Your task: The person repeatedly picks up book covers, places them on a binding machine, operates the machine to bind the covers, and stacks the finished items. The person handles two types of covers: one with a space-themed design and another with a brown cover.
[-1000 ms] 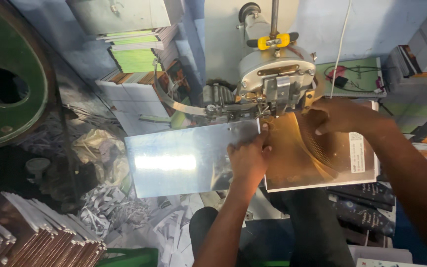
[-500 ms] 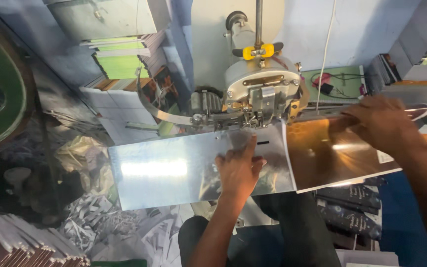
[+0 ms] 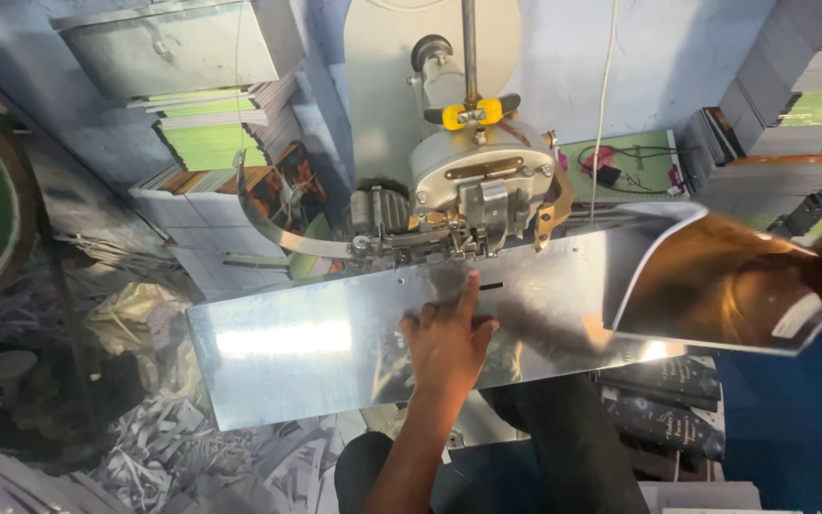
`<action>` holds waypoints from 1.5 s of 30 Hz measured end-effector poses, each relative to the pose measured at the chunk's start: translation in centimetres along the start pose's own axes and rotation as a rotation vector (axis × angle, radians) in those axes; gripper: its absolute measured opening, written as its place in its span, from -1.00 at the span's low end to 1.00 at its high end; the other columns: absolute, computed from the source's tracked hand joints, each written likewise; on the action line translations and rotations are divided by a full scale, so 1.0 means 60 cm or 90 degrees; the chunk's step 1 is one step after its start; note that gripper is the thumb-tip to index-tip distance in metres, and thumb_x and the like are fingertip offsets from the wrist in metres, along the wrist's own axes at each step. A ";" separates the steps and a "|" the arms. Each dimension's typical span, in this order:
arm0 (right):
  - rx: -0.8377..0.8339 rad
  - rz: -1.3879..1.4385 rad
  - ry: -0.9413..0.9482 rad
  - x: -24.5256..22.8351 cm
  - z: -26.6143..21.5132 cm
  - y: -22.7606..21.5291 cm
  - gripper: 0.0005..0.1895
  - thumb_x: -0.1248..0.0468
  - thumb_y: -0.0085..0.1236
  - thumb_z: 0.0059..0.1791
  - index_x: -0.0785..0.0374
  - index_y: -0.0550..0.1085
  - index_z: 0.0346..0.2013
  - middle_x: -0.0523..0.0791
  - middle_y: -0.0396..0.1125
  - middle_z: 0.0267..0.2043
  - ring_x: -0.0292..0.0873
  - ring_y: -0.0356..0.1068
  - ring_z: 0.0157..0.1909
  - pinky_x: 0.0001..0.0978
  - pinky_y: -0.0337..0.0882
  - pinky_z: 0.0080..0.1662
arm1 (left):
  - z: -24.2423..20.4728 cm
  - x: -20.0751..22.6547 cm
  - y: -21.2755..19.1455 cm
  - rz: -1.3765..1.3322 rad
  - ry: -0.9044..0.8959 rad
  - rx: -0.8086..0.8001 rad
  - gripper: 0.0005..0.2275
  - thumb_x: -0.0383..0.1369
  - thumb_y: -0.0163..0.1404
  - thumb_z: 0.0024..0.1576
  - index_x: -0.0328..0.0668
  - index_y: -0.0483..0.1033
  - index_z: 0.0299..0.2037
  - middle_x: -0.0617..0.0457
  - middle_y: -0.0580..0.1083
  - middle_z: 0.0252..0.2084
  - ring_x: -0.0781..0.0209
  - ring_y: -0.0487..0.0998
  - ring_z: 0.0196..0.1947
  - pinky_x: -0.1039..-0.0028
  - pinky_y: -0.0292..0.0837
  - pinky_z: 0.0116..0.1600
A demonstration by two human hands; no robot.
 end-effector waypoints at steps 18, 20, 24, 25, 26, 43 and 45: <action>-0.076 0.186 0.333 0.057 -0.154 0.075 -0.66 0.21 -0.23 0.31 0.39 0.47 -0.02 0.13 0.46 -0.24 0.04 0.53 -0.29 -0.04 0.56 -0.11 | -0.002 0.004 0.003 0.025 0.025 0.030 -0.30 -0.11 0.21 0.03 0.13 0.23 0.41 0.07 0.59 -0.15 -0.01 0.50 -0.09 -0.06 0.13 0.02; 0.015 0.173 0.340 0.045 -0.156 0.079 -0.58 0.18 -0.33 0.39 0.42 0.46 -0.01 0.14 0.46 -0.21 0.05 0.52 -0.26 -0.03 0.56 -0.06 | -0.003 0.003 0.003 0.021 0.022 0.028 -0.31 -0.11 0.21 0.04 0.14 0.23 0.42 0.07 0.58 -0.16 0.00 0.50 -0.09 -0.05 0.14 0.02; -0.049 -0.355 0.110 0.012 -0.148 0.126 -0.54 0.26 -0.06 0.10 -0.07 0.36 0.32 -0.10 0.31 0.37 -0.07 0.31 0.40 0.24 0.12 0.41 | -0.003 0.003 0.007 0.032 0.008 0.004 -0.30 -0.11 0.20 0.04 0.15 0.22 0.43 0.06 0.58 -0.20 0.00 0.50 -0.09 -0.03 0.14 0.03; -0.182 -0.380 0.149 0.015 -0.130 0.161 -0.44 0.20 0.03 0.00 -0.08 0.34 0.33 -0.11 0.24 0.42 -0.05 0.23 0.43 0.32 0.03 0.38 | -0.001 0.004 0.006 0.032 0.010 0.009 -0.30 -0.11 0.21 0.03 0.15 0.22 0.42 0.07 0.58 -0.20 0.00 0.50 -0.10 -0.03 0.14 0.03; -0.318 -0.402 0.184 0.021 -0.130 0.188 -0.34 0.14 0.11 -0.10 -0.09 0.32 0.33 -0.12 0.16 0.48 -0.02 0.16 0.46 0.42 -0.06 0.35 | -0.002 0.004 0.006 0.029 0.010 0.011 -0.30 -0.11 0.21 0.04 0.15 0.21 0.43 0.06 0.58 -0.20 0.00 0.50 -0.10 -0.03 0.13 0.03; 0.126 0.124 0.054 -0.208 -0.009 -0.050 -0.46 0.06 -0.11 0.21 0.27 0.29 0.43 0.18 0.17 0.47 0.17 0.15 0.47 0.24 0.00 0.43 | -0.005 0.002 0.008 0.017 -0.015 -0.012 -0.31 -0.15 0.22 0.04 0.16 0.22 0.42 0.06 0.58 -0.21 -0.01 0.50 -0.09 0.01 0.12 0.04; 0.160 0.107 -0.025 -0.274 0.013 -0.086 -0.45 0.05 -0.04 0.20 0.27 0.33 0.41 0.20 0.17 0.47 0.20 0.10 0.50 0.26 -0.10 0.45 | -0.005 0.004 0.005 0.014 0.010 0.022 -0.30 -0.16 0.23 0.02 0.14 0.23 0.41 0.06 0.58 -0.16 -0.01 0.50 -0.09 0.00 0.12 0.03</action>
Point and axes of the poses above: each hand's wrist, its own z-axis towards the middle knuckle, its own y-axis out of the palm, x = y × z, the point moved 4 cm from there along z, towards the middle knuckle
